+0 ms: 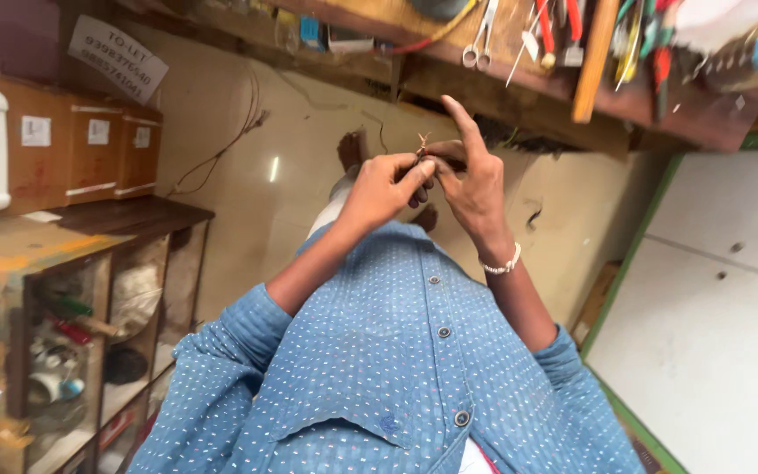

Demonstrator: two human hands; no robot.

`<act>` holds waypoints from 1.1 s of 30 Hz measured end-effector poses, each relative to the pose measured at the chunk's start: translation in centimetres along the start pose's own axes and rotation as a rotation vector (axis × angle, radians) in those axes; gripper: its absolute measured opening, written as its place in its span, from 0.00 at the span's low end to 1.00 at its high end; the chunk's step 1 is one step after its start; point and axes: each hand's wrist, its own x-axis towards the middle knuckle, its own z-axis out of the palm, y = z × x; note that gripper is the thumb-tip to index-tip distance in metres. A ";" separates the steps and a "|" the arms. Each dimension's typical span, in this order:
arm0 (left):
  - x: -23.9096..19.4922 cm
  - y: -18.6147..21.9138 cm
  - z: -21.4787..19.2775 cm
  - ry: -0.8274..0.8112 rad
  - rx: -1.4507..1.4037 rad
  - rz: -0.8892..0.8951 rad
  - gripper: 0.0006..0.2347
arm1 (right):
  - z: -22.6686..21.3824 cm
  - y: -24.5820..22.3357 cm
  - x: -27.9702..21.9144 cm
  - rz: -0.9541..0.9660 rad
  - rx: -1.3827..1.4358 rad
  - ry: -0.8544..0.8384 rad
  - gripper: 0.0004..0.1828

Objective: The person repairs an electrical motor stator by stripping and cutting wires with shears and pliers, then twisting and connecting them to the stator coils. The person works at a cluttered workbench with various tools and motor parts visible.

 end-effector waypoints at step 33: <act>29.1 16.8 -26.4 0.820 1.169 0.587 0.15 | -11.3 5.3 21.3 0.071 0.117 0.420 0.04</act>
